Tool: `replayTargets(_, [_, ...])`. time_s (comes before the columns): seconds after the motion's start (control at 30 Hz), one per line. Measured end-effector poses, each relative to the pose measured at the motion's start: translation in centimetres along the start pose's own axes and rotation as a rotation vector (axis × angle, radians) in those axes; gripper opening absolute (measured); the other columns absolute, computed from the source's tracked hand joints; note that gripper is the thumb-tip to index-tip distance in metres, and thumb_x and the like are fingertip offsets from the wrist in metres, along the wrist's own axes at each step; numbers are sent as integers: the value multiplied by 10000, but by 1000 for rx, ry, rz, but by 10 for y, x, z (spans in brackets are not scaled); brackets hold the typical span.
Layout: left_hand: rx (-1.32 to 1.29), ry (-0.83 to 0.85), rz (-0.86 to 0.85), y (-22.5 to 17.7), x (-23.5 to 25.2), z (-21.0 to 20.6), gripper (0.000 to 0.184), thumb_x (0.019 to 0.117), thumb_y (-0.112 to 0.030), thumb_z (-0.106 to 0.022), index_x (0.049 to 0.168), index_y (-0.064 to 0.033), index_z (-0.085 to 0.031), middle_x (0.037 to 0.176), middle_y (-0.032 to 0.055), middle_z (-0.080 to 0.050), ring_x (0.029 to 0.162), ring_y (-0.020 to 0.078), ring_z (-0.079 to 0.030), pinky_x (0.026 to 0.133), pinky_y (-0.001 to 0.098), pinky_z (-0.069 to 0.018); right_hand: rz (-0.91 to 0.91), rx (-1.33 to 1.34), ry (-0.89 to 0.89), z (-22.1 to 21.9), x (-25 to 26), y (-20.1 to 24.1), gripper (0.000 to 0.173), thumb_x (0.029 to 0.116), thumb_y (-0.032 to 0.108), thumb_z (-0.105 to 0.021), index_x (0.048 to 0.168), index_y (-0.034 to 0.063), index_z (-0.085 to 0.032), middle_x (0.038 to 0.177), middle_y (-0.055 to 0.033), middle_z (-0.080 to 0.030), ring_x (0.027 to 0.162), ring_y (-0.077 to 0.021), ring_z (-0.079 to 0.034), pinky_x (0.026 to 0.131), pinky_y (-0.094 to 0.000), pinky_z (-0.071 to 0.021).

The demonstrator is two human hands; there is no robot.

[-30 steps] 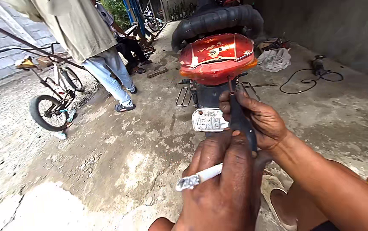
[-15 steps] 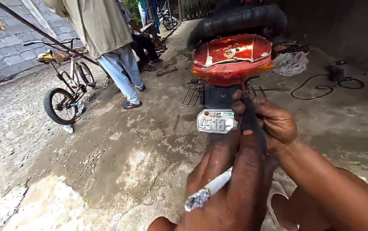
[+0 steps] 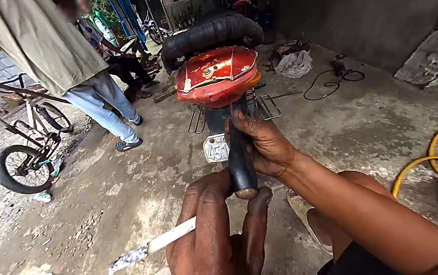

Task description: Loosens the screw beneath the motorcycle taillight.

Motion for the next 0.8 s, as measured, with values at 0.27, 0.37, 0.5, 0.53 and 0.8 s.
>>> replayTargets(0.27, [23, 20, -11, -8, 3, 1, 334, 899, -246, -803, 1042, 36, -695, 958, 96, -721, 882, 96, -717, 762, 224, -620, -70, 142, 237, -15, -6, -7, 370, 1090, 330, -415, 1334, 119, -596, 1205, -155, -665, 726, -138, -650, 580, -244, -538])
replayTargets(0.37, [51, 14, 13, -4, 5, 2, 367, 941, -344, -752, 981, 17, -702, 875, 58, -707, 800, 62, -691, 688, 195, -586, -74, 204, 345, -26, -9, -5, 402, 1073, 230, -388, 1433, 125, -534, 1292, -163, -644, 723, -125, -644, 568, -233, -526])
replayTargets(0.5, [176, 102, 64, 4, 7, -2, 524, 1005, -563, -573, 769, -100, -646, 663, -28, -570, 596, 17, -537, 515, 199, -391, -17, 243, 309, -19, -5, -7, 287, 1078, 244, -488, 1287, 106, -627, 1052, -120, -714, 711, -119, -670, 597, -229, -554])
replayTargets(0.53, [176, 114, 72, 5, 6, -3, 539, 1000, -584, -565, 768, -105, -646, 662, -29, -569, 597, 19, -539, 514, 204, -392, -7, 240, 300, -17, -5, -7, 264, 1077, 251, -498, 1252, 109, -635, 1029, -116, -715, 698, -114, -664, 591, -224, -547])
replayTargets(0.8, [116, 31, -33, -11, 6, 5, 296, 924, -279, -762, 974, 3, -686, 866, 68, -670, 772, 56, -655, 651, 173, -544, 9, 184, 271, -16, -4, -6, 242, 1078, 259, -527, 1219, 91, -628, 1008, -142, -707, 687, -125, -670, 588, -225, -557])
Point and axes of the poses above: each hand's wrist, its own x-axis towards the middle knuckle, its own z-axis out of the back of the hand, y = z × x, the point moved 10 cm from there along x, towards the middle knuckle
